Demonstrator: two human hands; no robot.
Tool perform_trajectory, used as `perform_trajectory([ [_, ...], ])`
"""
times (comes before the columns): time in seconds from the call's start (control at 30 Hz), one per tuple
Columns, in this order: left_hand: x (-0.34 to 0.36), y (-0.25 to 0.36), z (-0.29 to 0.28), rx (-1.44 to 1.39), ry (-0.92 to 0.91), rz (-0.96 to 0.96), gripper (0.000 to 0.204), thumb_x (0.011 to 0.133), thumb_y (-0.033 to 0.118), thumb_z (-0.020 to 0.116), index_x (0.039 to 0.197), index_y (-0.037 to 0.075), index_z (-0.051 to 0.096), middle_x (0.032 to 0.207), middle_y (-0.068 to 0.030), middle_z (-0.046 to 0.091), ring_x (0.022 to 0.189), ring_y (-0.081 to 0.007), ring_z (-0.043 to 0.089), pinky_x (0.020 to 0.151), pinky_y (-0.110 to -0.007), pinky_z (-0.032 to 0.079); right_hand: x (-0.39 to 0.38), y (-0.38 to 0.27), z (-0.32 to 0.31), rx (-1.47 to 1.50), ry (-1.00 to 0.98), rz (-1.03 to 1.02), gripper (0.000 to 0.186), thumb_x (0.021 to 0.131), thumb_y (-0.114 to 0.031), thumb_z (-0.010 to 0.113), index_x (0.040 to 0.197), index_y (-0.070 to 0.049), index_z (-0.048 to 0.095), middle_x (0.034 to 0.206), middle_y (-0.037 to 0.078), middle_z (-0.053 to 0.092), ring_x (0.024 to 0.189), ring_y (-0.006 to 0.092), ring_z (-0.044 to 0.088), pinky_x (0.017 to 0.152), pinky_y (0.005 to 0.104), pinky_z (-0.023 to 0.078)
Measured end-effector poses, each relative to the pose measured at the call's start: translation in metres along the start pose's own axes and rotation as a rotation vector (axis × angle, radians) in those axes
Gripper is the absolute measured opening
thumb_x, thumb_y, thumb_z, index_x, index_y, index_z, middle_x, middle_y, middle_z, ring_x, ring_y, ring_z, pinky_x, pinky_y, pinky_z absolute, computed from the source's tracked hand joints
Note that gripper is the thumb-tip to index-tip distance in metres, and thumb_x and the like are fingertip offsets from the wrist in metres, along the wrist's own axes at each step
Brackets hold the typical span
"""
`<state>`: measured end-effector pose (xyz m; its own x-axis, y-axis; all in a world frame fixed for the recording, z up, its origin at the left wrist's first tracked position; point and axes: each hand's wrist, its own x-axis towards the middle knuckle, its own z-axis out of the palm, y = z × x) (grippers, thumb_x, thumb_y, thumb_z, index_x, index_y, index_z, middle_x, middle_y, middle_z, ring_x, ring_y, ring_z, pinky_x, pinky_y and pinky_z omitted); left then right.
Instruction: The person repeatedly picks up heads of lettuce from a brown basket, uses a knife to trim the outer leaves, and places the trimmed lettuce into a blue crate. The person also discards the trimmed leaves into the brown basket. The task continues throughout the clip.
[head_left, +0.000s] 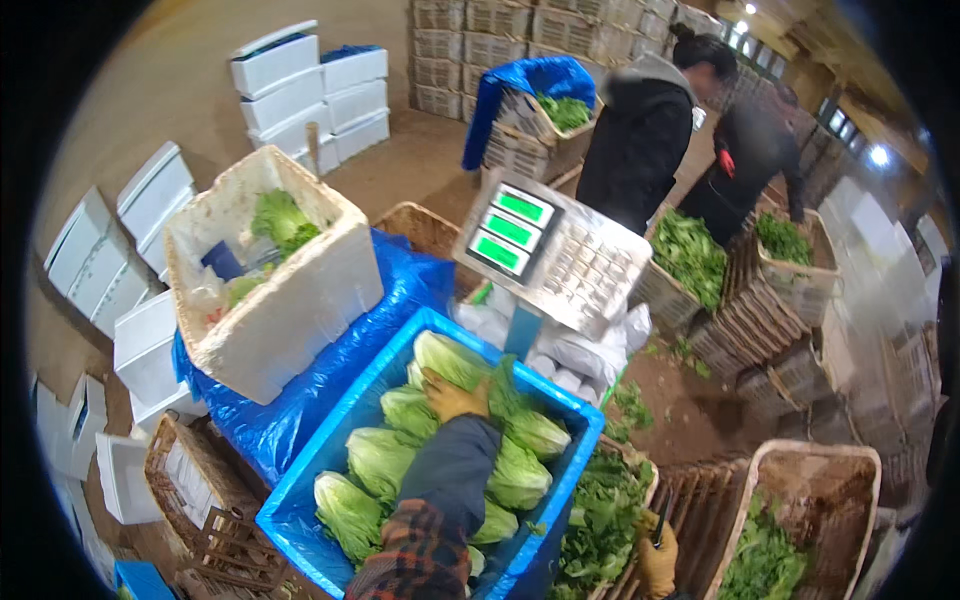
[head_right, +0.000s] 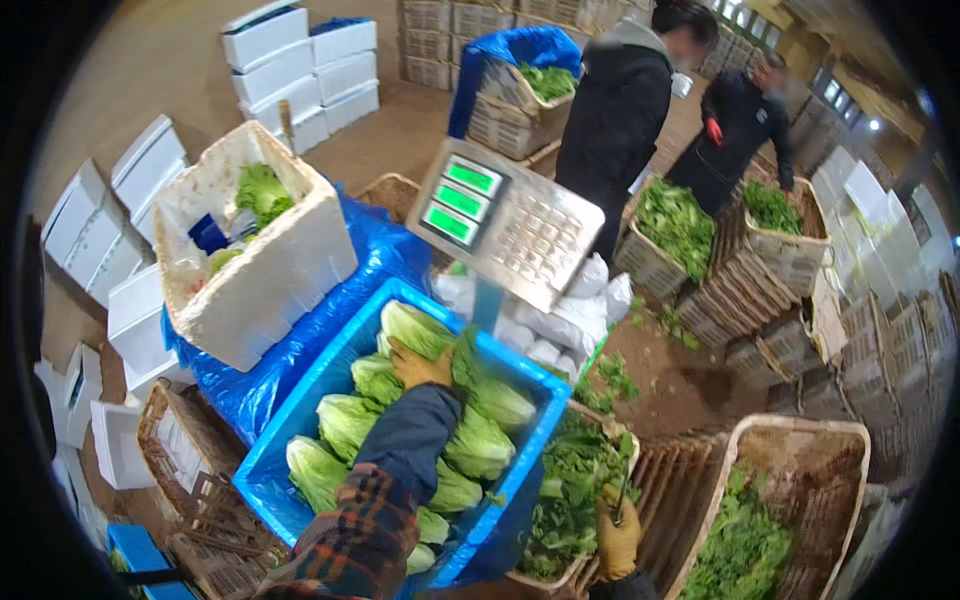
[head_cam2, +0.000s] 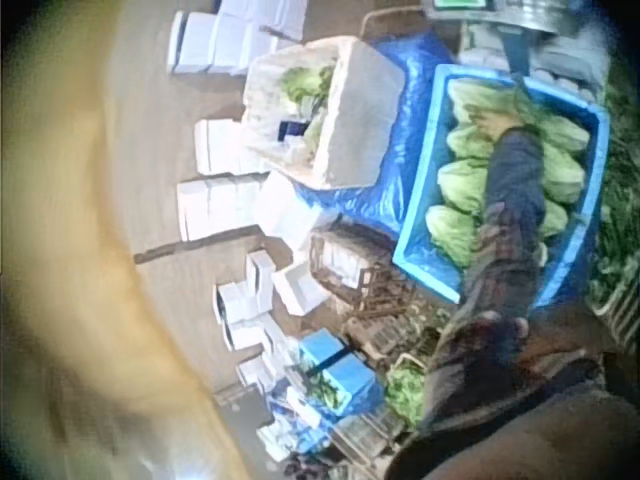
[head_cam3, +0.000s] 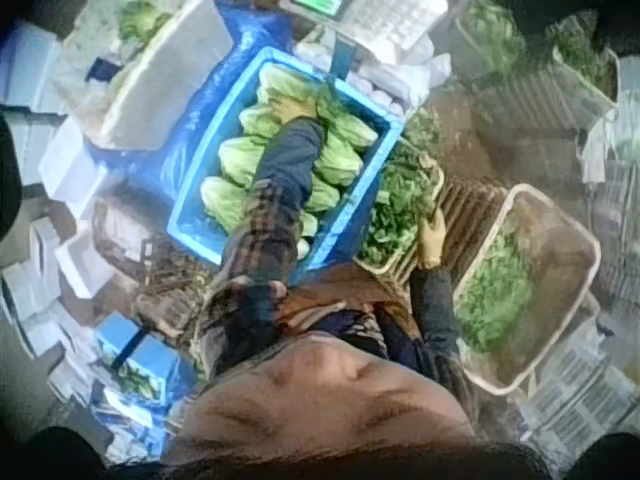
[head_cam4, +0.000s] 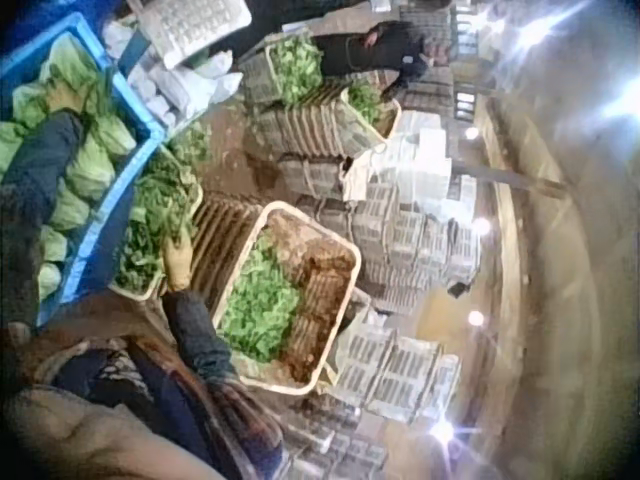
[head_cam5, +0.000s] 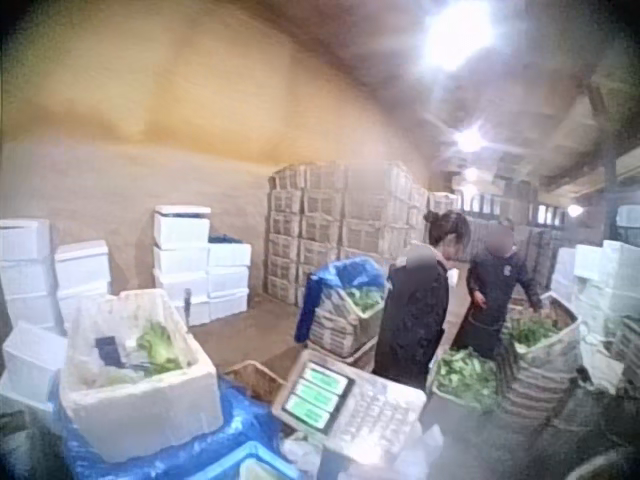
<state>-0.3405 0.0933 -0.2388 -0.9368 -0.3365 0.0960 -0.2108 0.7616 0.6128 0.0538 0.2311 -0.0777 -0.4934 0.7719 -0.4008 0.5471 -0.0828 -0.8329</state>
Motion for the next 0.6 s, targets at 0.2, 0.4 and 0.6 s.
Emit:
perform_trajectory([
  [0.2,0.044,-0.033,-0.018,0.176,-0.209,0.193,0.119,0.072,0.062,0.076,0.156,-0.004,0.024,0.148,-0.0291,0.048,0.133,-0.0387,0.052,0.111,-0.052,0.04,-0.051,0.088,-0.076,0.014,-0.078,0.04,0.048,0.096,-0.019,0.073,0.141,-0.008,0.061,0.139,0.019,0.063,0.129,0.0331,0.06,0.102,0.044,0.052],
  [0.4,-0.056,0.051,-0.11,-0.369,-0.05,0.692,0.076,0.083,0.03,0.073,0.144,-0.004,0.044,0.137,-0.0237,0.059,0.124,-0.0341,0.059,0.103,-0.047,0.049,-0.066,0.118,-0.253,-0.386,0.262,0.083,0.059,0.091,-0.012,0.071,0.148,-0.011,0.054,0.141,0.019,0.062,0.13,0.0338,0.06,0.106,0.0426,0.052],
  [0.6,-0.44,0.238,-0.063,-0.736,-1.144,1.465,0.053,0.089,0.009,0.077,0.138,0.0,0.059,0.133,-0.0192,0.066,0.123,-0.0329,0.063,0.101,-0.042,0.053,0.024,0.178,-0.471,-0.653,0.607,0.279,0.06,0.086,-0.009,0.063,0.145,-0.007,0.054,0.137,0.024,0.062,0.122,0.0412,0.062,0.102,0.0463,0.052],
])
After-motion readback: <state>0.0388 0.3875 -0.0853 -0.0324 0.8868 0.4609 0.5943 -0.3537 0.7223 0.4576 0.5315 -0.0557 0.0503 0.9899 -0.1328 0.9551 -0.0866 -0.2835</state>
